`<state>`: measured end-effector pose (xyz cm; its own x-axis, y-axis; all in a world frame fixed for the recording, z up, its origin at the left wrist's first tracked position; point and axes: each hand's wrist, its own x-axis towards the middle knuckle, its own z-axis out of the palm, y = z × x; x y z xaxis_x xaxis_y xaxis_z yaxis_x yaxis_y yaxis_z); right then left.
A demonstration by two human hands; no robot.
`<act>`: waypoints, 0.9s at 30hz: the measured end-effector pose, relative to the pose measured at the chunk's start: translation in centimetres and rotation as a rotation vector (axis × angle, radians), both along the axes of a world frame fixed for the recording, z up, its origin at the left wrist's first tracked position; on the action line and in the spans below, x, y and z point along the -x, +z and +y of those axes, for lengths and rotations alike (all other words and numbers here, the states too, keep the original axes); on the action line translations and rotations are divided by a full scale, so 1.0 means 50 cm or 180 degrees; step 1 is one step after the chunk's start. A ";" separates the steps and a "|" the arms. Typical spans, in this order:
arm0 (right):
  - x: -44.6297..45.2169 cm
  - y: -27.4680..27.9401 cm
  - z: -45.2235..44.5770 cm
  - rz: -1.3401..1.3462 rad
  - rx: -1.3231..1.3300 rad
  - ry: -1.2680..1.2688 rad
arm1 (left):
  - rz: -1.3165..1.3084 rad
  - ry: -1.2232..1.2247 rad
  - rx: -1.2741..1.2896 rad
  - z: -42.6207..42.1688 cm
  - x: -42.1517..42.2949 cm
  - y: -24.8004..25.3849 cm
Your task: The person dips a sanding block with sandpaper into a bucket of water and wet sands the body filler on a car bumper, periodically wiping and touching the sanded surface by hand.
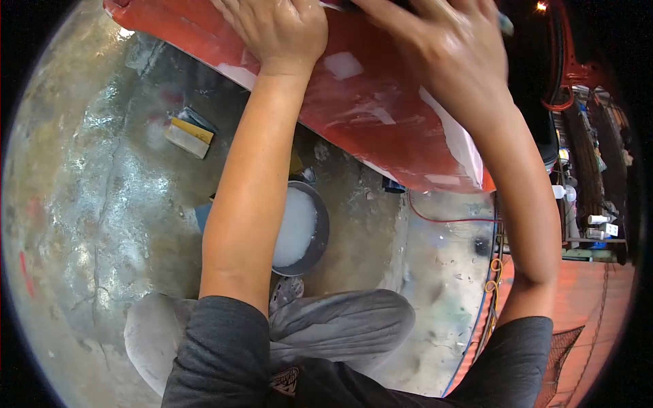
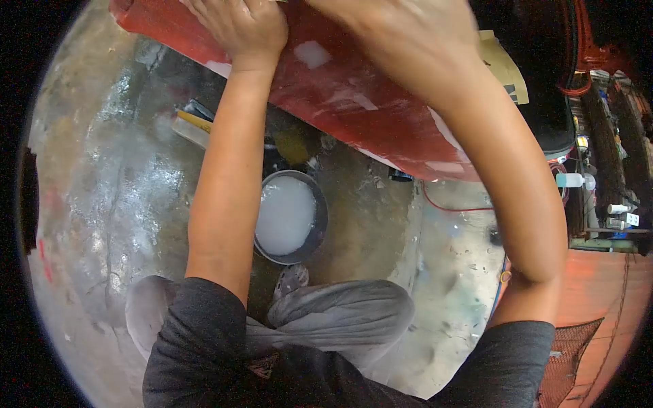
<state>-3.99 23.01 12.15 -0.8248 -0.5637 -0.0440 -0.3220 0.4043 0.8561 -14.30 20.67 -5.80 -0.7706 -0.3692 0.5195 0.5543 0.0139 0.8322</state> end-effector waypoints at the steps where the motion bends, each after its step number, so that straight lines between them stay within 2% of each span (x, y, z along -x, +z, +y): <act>1: -0.066 0.017 -0.001 -0.0083 -0.0049 -0.0400 | -0.0011 -0.0007 -0.0019 0.001 -0.002 0.000; 2: -0.125 0.037 0.010 -0.0169 -0.0116 -0.0777 | -0.0027 0.0010 -0.0048 0.003 -0.002 0.000; 5: -0.202 0.061 0.048 -0.0590 -0.0396 -0.0706 | -0.0033 0.0102 -0.0008 0.007 -0.003 0.002; 11: 0.001 0.039 -0.020 -0.0262 -0.0667 -0.0381 | -0.0031 0.0223 -0.0026 0.011 -0.004 -0.003; 13: -0.048 0.032 -0.009 -0.0191 -0.0464 -0.0528 | -0.0087 0.0186 -0.0013 0.013 -0.004 0.002; 17: -0.308 0.063 0.102 -0.0615 -0.0306 -0.0787 | -0.0020 0.0209 -0.0074 0.015 -0.001 0.006; 20: -0.238 0.051 0.080 -0.0459 -0.0434 -0.0547 | -0.0021 0.0268 -0.0065 0.017 0.002 -0.001; 22: -0.116 0.014 0.025 -0.0108 -0.0387 -0.0533 | -0.0049 0.0204 -0.0072 0.010 -0.004 0.003; 23: -0.072 -0.013 0.014 0.0106 -0.0269 -0.0466 | 0.0083 0.0456 -0.0124 0.029 0.009 -0.005; 27: -0.008 -0.084 0.004 0.0779 0.0225 -0.0037 | -0.0265 0.0058 -0.0008 0.003 -0.008 0.001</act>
<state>-3.58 23.20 7.96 -0.8125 -0.5488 0.1968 -0.1038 0.4683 0.8775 -13.93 20.82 -5.74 -0.8042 -0.3847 0.4531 0.4830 0.0213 0.8753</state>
